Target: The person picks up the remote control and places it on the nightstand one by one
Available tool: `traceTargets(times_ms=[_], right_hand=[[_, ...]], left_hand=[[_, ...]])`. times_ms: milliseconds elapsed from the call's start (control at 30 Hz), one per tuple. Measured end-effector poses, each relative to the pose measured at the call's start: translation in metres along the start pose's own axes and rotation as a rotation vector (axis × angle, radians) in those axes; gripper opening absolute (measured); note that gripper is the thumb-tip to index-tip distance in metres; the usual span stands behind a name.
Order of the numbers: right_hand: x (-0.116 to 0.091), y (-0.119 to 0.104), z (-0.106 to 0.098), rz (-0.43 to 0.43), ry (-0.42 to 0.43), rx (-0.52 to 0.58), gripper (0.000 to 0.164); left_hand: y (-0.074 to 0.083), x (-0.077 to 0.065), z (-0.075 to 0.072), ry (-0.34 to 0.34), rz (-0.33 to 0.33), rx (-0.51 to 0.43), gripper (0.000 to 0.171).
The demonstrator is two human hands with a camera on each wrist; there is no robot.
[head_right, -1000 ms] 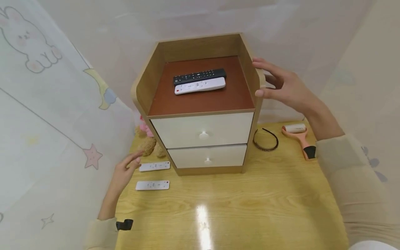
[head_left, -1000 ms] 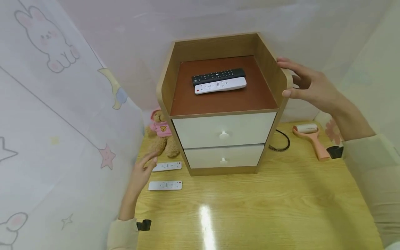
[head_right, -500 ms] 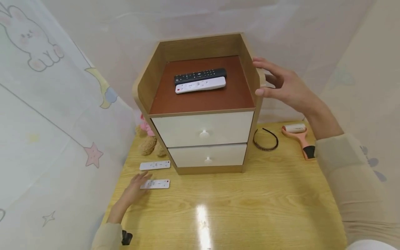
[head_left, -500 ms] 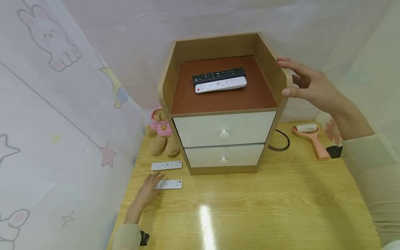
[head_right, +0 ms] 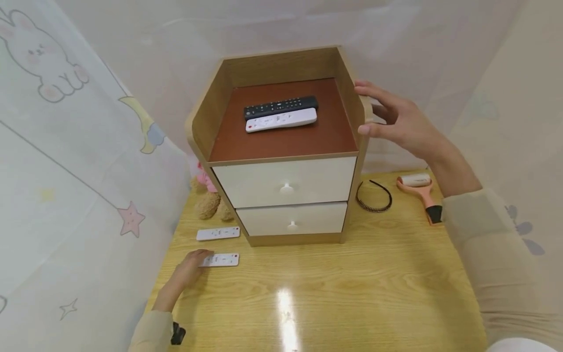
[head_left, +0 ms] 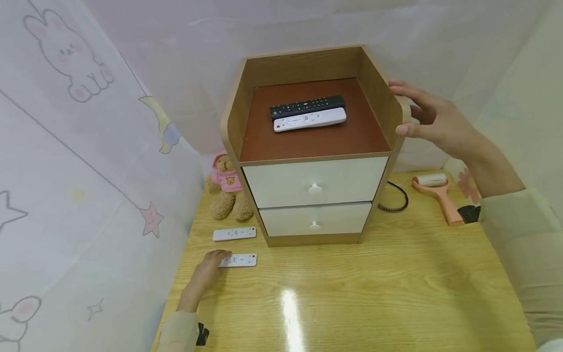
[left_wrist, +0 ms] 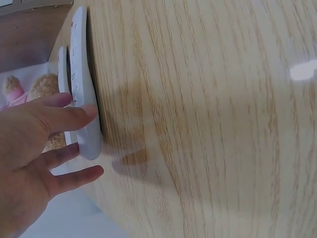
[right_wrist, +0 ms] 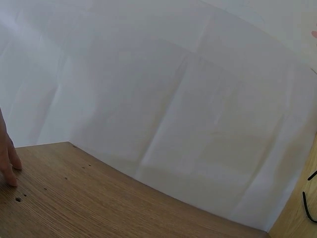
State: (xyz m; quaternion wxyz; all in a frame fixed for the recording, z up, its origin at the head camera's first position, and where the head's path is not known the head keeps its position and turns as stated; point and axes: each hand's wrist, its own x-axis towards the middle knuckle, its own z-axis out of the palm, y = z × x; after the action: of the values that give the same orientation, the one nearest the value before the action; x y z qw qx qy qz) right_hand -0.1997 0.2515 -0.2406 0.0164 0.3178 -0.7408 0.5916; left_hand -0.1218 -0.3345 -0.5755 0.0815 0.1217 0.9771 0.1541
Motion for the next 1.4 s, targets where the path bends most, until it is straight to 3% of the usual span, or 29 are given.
traceTargets(times_ms=[200, 533, 767, 1000, 1400], right_hand=[[0.000, -0.002, -0.001, 0.005, 0.000, -0.059, 0.072], [0.001, -0.003, 0.000, 0.022, 0.004, -0.120, 0.073], [0.002, -0.004, 0.002, 0.011, 0.005, -0.039, 0.071], [0.003, 0.001, 0.000, -0.036, 0.006, -0.030, 0.071], [0.002, 0.004, -0.001, -0.034, -0.002, 0.040, 0.070]], left_hand=[[-0.003, 0.002, 0.002, 0.047, 0.051, 0.024, 0.052], [-0.004, 0.003, 0.003, 0.046, 0.056, 0.062, 0.053], [-0.005, -0.001, 0.005, 0.064, 0.061, 0.053, 0.055], [-0.006, -0.012, 0.007, 0.089, 0.053, 0.047, 0.056], [-0.011, -0.022, 0.005, 0.115, 0.047, 0.002, 0.058]])
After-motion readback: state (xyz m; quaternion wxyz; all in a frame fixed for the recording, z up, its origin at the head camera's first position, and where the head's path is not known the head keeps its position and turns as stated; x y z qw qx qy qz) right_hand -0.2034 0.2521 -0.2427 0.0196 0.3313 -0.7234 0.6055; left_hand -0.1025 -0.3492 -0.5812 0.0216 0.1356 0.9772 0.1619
